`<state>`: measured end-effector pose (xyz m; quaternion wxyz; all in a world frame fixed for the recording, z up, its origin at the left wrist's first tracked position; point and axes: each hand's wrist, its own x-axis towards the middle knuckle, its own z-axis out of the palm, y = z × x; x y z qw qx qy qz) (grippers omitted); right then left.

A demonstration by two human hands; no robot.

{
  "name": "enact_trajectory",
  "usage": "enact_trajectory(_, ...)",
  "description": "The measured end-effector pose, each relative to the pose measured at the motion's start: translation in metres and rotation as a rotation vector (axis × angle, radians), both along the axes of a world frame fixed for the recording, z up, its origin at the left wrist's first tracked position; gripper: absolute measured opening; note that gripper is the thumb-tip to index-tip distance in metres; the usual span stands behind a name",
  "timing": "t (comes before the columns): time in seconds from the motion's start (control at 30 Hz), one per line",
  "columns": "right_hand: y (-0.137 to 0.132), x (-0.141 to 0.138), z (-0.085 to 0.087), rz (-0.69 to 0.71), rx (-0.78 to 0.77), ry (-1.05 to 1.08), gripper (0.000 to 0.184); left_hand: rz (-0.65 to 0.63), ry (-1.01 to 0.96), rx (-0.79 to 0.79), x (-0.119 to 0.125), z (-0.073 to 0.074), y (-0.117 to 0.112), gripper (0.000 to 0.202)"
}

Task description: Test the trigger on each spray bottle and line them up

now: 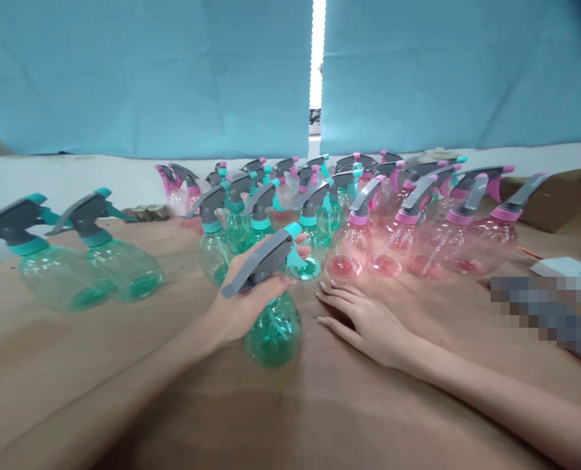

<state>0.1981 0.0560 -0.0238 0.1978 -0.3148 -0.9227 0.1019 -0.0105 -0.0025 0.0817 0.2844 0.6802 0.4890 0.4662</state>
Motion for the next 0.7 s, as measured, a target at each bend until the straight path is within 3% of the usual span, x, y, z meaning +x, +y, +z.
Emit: enact_trajectory(0.7,0.0007,0.0003,-0.0015,-0.004,-0.052,-0.013,0.051,-0.005,-0.14,-0.074,0.0051,0.0033,-0.0005,0.049)
